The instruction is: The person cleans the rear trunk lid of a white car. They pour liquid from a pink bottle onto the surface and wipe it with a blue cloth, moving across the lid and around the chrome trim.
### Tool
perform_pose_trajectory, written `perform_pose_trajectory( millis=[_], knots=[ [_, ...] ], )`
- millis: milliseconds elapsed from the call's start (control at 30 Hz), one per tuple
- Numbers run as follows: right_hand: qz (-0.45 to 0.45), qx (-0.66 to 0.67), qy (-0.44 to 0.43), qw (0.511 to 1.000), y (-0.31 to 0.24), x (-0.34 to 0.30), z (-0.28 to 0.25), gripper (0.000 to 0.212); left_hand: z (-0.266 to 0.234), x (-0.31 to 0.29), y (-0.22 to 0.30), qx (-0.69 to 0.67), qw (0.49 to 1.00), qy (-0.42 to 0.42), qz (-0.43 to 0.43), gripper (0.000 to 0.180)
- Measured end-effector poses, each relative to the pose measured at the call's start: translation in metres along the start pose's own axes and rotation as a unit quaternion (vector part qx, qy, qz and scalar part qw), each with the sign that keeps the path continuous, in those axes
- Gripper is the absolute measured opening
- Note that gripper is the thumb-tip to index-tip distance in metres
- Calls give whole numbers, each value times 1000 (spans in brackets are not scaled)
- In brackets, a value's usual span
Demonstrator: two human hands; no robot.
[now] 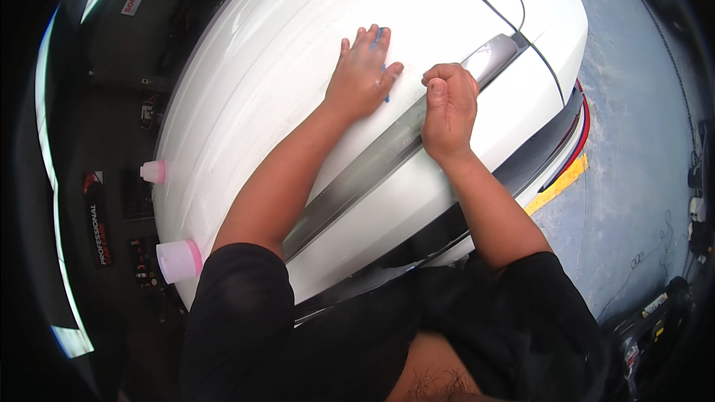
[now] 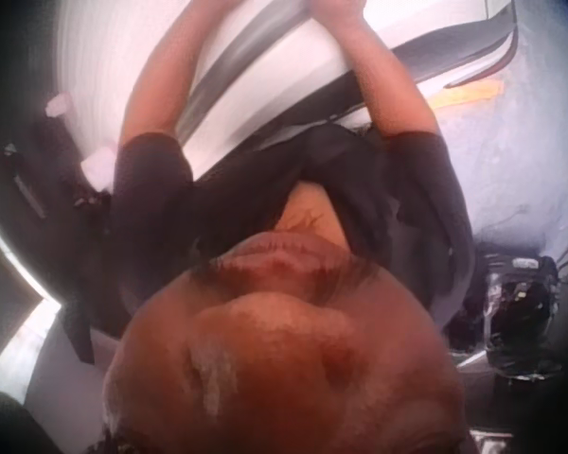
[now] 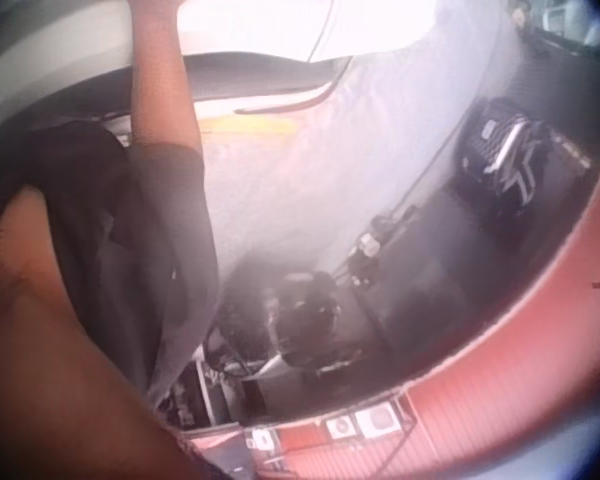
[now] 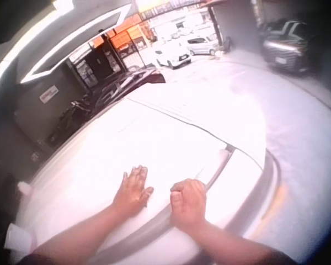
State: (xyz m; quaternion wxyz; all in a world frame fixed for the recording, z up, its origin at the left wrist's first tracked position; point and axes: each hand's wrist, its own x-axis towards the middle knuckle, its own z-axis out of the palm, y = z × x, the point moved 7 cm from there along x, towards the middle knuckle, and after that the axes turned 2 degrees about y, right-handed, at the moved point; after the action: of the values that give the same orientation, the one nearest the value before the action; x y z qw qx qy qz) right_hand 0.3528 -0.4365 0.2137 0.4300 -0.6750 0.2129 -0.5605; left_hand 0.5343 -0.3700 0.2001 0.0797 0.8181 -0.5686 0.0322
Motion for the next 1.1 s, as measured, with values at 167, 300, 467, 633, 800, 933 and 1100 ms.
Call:
perform_pose_trajectory(
  millis=[167, 300, 467, 633, 800, 933, 1100],
  knots=[
    [35, -140, -114, 983, 34, 42, -5, 32, 50, 165, 71, -11, 997, 52, 58, 72],
    [-10, -280, -209, 937, 60, 92, -24, 30, 62, 168, 65, -5, 998, 22, 55, 73],
    [-34, -278, -191, 941, 60, 99, -35, 40, -3, 1, 6, -16, 996, -82, 35, 73],
    [-6, -289, -219, 932, 53, 87, -17, 47, -38, -130, -65, -14, 995, -94, 14, 74],
    [16, -304, -199, 931, 45, 85, -15, 47, -9, -46, -19, -32, 990, -81, 107, 73],
    [-16, -294, -174, 940, 63, 86, -15, 45, 30, 90, 31, -62, 982, -37, 173, 70],
    [-32, -294, -164, 941, 67, 82, -10, 42, 60, 179, 68, -32, 984, 6, 177, 72]
  ],
)
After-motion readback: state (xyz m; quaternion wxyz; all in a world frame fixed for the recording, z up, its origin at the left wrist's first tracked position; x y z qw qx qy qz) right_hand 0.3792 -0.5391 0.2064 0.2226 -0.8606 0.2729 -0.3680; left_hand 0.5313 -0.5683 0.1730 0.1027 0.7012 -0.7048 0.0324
